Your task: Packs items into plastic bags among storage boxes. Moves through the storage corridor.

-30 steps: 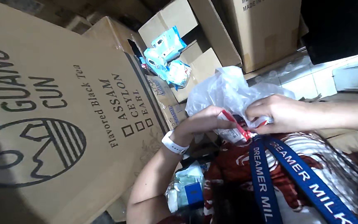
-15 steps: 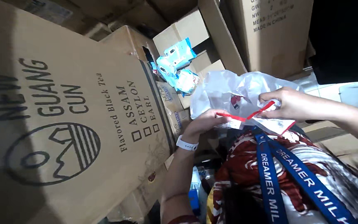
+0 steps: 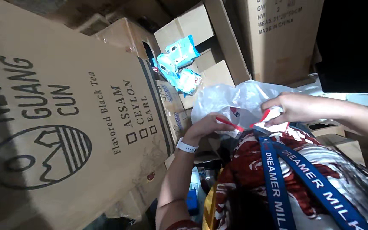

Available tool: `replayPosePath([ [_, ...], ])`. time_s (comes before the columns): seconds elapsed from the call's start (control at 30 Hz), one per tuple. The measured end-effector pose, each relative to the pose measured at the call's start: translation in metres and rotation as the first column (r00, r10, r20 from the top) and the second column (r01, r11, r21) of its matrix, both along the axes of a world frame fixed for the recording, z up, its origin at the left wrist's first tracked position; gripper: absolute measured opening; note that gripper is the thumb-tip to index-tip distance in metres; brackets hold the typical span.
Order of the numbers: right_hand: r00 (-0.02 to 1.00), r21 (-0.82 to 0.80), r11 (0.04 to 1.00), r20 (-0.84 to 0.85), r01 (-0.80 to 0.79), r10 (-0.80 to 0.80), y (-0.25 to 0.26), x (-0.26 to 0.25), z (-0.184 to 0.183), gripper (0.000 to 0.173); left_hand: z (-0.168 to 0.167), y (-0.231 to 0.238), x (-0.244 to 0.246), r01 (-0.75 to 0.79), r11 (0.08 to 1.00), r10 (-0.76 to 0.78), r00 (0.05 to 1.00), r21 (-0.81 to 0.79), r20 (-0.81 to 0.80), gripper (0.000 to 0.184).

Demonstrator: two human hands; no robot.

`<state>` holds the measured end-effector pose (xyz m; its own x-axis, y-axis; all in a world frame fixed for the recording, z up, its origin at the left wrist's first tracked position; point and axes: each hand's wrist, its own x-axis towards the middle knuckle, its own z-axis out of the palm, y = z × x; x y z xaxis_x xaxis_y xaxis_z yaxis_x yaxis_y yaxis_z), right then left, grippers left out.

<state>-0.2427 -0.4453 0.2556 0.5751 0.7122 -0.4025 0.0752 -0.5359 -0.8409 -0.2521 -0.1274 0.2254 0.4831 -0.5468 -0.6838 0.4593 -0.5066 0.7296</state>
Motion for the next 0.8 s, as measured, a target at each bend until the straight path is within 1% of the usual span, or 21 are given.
replayPosePath([
  [0.07, 0.998, -0.001, 0.999, 0.048, 0.039, -0.039, -0.023, 0.001, 0.005, 0.017, -0.014, 0.021, -0.001, -0.125, 0.984, 0.131, 0.991, 0.124, -0.040, 0.016],
  [0.1, 0.995, -0.013, 0.997, 0.061, 0.080, -0.079, -0.033, 0.002, 0.008, 0.017, -0.024, 0.029, 0.001, -0.143, 0.973, 0.151, 0.988, 0.182, -0.029, 0.015],
  [0.13, 0.989, -0.020, 0.991, 0.079, 0.130, -0.128, -0.038, 0.004, 0.011, 0.018, -0.037, 0.035, 0.003, -0.127, 0.966, 0.132, 0.991, 0.225, -0.006, 0.017],
  [0.2, 0.962, -0.024, 0.963, 0.065, 0.268, -0.266, -0.039, 0.009, 0.019, 0.020, -0.069, 0.039, 0.006, -0.103, 0.958, 0.086, 0.994, 0.267, 0.074, 0.022],
  [0.27, 0.907, -0.017, 0.907, 0.029, 0.421, -0.421, -0.037, 0.018, 0.024, 0.022, -0.098, 0.039, 0.014, -0.187, 0.919, 0.110, 0.967, 0.347, 0.230, 0.022],
  [0.3, 0.886, -0.007, 0.886, 0.012, 0.465, -0.464, -0.039, 0.023, 0.025, 0.022, -0.105, 0.039, 0.023, -0.260, 0.866, 0.126, 0.940, 0.427, 0.316, 0.025],
  [0.33, 0.872, 0.011, 0.872, -0.025, 0.489, -0.489, -0.043, 0.027, 0.027, 0.021, -0.105, 0.039, 0.035, -0.369, 0.785, 0.167, 0.900, 0.497, 0.403, 0.031],
  [0.37, 0.861, 0.037, 0.862, -0.078, 0.506, -0.502, -0.047, 0.030, 0.030, 0.021, -0.104, 0.039, 0.048, -0.514, 0.681, 0.232, 0.827, 0.522, 0.513, 0.041],
  [0.4, 0.849, 0.075, 0.850, -0.144, 0.521, -0.508, -0.052, 0.031, 0.035, 0.021, -0.106, 0.040, 0.061, -0.653, 0.571, 0.304, 0.731, 0.497, 0.611, 0.057],
  [0.43, 0.842, 0.122, 0.840, -0.194, 0.529, -0.503, -0.058, 0.030, 0.038, 0.025, -0.114, 0.043, 0.071, -0.748, 0.477, 0.368, 0.646, 0.460, 0.669, 0.075],
  [0.47, 0.842, 0.176, 0.829, -0.221, 0.531, -0.492, -0.065, 0.026, 0.042, 0.027, -0.127, 0.045, 0.080, -0.802, 0.403, 0.424, 0.591, 0.441, 0.686, 0.091],
  [0.5, 0.849, 0.237, 0.818, -0.220, 0.524, -0.481, -0.071, 0.022, 0.045, 0.029, -0.142, 0.048, 0.087, -0.831, 0.343, 0.475, 0.556, 0.438, 0.682, 0.101],
  [0.53, 0.856, 0.308, 0.798, -0.197, 0.517, -0.478, -0.079, 0.016, 0.046, 0.031, -0.156, 0.050, 0.092, -0.841, 0.296, 0.494, 0.541, 0.453, 0.681, 0.103],
  [0.57, 0.856, 0.374, 0.771, -0.173, 0.515, -0.488, -0.088, 0.009, 0.047, 0.035, -0.171, 0.053, 0.096, -0.849, 0.268, 0.481, 0.528, 0.456, 0.700, 0.099],
  [0.6, 0.844, 0.417, 0.738, -0.180, 0.531, -0.505, -0.098, 0.000, 0.049, 0.041, -0.182, 0.056, 0.099, -0.851, 0.272, 0.454, 0.525, 0.450, 0.719, 0.091],
  [0.63, 0.824, 0.424, 0.710, -0.213, 0.562, -0.525, -0.107, -0.011, 0.052, 0.048, -0.181, 0.056, 0.101, -0.838, 0.301, 0.442, 0.545, 0.455, 0.713, 0.083],
  [0.67, 0.806, 0.421, 0.691, -0.232, 0.588, -0.544, -0.118, -0.023, 0.054, 0.056, -0.172, 0.052, 0.101, -0.803, 0.351, 0.427, 0.595, 0.482, 0.681, 0.077],
  [0.73, 0.780, 0.417, 0.671, -0.190, 0.613, -0.596, -0.136, -0.050, 0.060, 0.073, -0.140, 0.039, 0.099, -0.697, 0.469, 0.393, 0.714, 0.542, 0.579, 0.069],
  [0.77, 0.771, 0.425, 0.659, -0.178, 0.620, -0.611, -0.142, -0.063, 0.066, 0.075, -0.138, 0.038, 0.095, -0.686, 0.501, 0.368, 0.720, 0.527, 0.588, 0.066],
  [0.8, 0.767, 0.447, 0.650, -0.151, 0.615, -0.623, -0.147, -0.077, 0.072, 0.075, -0.137, 0.037, 0.092, -0.696, 0.528, 0.363, 0.703, 0.487, 0.612, 0.061],
])
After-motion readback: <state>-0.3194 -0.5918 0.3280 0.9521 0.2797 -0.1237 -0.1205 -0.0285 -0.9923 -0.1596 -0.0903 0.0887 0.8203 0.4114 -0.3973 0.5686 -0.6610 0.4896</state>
